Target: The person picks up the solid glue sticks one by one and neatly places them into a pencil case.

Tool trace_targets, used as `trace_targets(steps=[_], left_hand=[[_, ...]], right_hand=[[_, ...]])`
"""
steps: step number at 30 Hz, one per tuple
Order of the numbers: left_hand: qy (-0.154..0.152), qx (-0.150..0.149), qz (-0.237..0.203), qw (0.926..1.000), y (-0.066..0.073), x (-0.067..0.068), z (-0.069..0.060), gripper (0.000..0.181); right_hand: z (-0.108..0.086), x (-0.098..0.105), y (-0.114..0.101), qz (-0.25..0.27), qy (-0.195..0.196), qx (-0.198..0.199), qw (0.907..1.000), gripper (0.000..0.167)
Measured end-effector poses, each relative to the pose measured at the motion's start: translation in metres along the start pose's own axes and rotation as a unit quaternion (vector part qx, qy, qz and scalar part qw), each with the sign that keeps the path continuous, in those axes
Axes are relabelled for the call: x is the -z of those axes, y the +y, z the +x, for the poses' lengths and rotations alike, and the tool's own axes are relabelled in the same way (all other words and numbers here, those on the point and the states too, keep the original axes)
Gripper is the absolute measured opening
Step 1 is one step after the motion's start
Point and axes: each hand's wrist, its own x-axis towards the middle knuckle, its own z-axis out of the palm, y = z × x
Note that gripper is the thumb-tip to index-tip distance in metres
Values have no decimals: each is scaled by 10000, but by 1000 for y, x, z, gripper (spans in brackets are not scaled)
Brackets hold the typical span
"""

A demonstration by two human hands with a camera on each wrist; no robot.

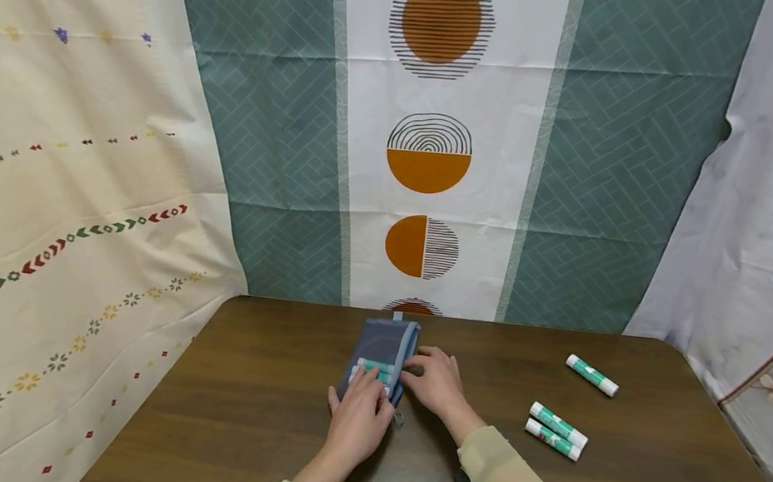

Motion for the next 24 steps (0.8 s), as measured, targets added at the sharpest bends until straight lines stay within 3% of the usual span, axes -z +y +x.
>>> trace_targets(steps=[24], left_hand=[[13, 13, -10, 10000, 1, 0, 0, 25]], right_hand=[[-2, 3, 4, 139, -164, 52, 9998, 28]])
